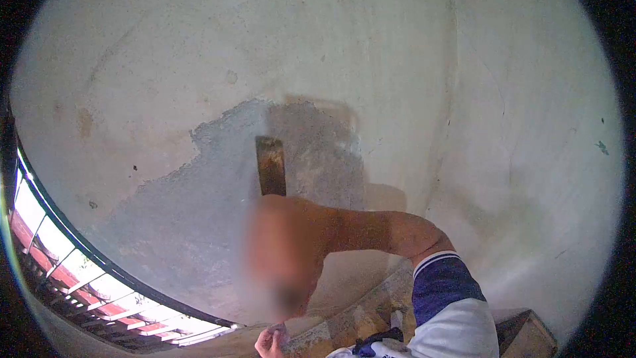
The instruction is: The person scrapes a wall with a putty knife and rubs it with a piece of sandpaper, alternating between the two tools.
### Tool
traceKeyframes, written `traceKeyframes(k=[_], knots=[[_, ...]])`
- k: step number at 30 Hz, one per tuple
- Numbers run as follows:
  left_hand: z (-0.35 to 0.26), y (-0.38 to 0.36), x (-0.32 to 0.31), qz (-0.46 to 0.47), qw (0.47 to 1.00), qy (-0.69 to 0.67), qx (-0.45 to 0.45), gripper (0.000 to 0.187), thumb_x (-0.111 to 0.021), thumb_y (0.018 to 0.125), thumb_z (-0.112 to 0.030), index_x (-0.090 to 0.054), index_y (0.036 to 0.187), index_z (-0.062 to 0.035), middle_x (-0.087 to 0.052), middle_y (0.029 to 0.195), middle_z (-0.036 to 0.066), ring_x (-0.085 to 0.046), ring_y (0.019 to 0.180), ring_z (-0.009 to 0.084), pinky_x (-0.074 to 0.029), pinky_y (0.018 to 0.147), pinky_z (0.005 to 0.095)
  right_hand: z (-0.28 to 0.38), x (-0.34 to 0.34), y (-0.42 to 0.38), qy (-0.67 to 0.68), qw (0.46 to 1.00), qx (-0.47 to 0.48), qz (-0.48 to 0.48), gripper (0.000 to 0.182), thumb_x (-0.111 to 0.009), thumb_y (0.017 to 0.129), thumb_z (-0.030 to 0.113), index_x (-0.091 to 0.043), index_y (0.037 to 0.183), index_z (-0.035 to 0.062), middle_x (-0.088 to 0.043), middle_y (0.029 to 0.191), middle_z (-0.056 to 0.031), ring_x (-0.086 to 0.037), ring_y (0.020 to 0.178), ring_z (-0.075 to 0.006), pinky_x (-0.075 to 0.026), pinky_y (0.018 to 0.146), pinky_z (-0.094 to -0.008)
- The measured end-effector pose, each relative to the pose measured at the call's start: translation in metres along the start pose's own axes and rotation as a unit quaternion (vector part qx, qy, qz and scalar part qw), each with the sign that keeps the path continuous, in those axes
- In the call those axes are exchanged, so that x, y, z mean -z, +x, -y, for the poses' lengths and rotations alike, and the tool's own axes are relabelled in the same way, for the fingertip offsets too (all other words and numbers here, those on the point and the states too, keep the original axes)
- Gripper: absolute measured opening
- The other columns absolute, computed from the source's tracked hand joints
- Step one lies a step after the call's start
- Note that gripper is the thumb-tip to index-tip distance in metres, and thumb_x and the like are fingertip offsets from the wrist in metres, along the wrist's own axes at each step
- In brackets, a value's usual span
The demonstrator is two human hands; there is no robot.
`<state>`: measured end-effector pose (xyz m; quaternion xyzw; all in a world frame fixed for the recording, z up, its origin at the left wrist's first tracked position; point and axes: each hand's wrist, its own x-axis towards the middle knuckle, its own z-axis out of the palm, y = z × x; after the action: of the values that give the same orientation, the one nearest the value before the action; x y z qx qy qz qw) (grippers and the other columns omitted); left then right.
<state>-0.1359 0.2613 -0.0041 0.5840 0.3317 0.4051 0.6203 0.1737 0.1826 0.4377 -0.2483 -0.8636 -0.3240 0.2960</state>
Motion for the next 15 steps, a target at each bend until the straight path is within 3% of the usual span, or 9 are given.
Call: traceKeyframes(k=[5, 8, 11, 15], knots=[[-0.005, -0.004, 0.003, -0.013, 0.999, 0.042, 0.017, 0.023, -0.066, 0.089, -0.002, -0.063, 0.111, 0.0044, -0.068, 0.099, 0.008, -0.063, 0.091, 0.0146, -0.052, 0.083, 0.0296, -0.015, 0.005, -0.002, -0.047, 0.999, -0.012, 0.0, 0.055, -0.066, 0.069, 0.062, -0.044, 0.061, 0.0123, -0.044, 0.057, -0.0019, -0.049, 0.048, -0.0226, -0.039, 0.044, -0.0363], [-0.009, -0.01, 0.003, -0.012, 0.999, 0.03, 0.0, 0.025, -0.067, 0.088, -0.004, -0.064, 0.112, 0.0044, -0.068, 0.098, 0.007, -0.063, 0.089, 0.0134, -0.052, 0.081, 0.0288, 0.017, -0.004, 0.004, -0.015, 0.997, 0.071, 0.037, 0.052, -0.056, 0.08, 0.055, -0.039, 0.056, 0.0118, -0.037, 0.056, 0.0001, -0.043, 0.044, -0.0188, -0.032, 0.039, -0.0323], [-0.013, -0.016, -0.002, -0.03, 0.998, 0.056, -0.002, 0.026, -0.069, 0.088, -0.006, -0.064, 0.112, 0.0045, -0.068, 0.095, 0.006, -0.062, 0.085, 0.0118, -0.051, 0.079, 0.0274, -0.026, 0.006, -0.009, -0.051, 0.998, 0.033, 0.014, 0.053, -0.055, 0.08, 0.056, -0.038, 0.056, 0.012, -0.036, 0.056, 0.0002, -0.044, 0.045, -0.0188, -0.034, 0.04, -0.0321], [-0.01, -0.021, -0.006, -0.046, 0.995, 0.083, -0.02, 0.027, -0.07, 0.087, -0.007, -0.064, 0.111, 0.0044, -0.067, 0.091, 0.003, -0.06, 0.08, 0.0096, -0.051, 0.073, 0.0253, 0.001, -0.001, -0.008, 0.045, 0.998, 0.028, 0.027, 0.053, -0.057, 0.079, 0.057, -0.039, 0.057, 0.0122, -0.038, 0.057, -0.0002, -0.046, 0.048, -0.0195, -0.036, 0.042, -0.0331]])
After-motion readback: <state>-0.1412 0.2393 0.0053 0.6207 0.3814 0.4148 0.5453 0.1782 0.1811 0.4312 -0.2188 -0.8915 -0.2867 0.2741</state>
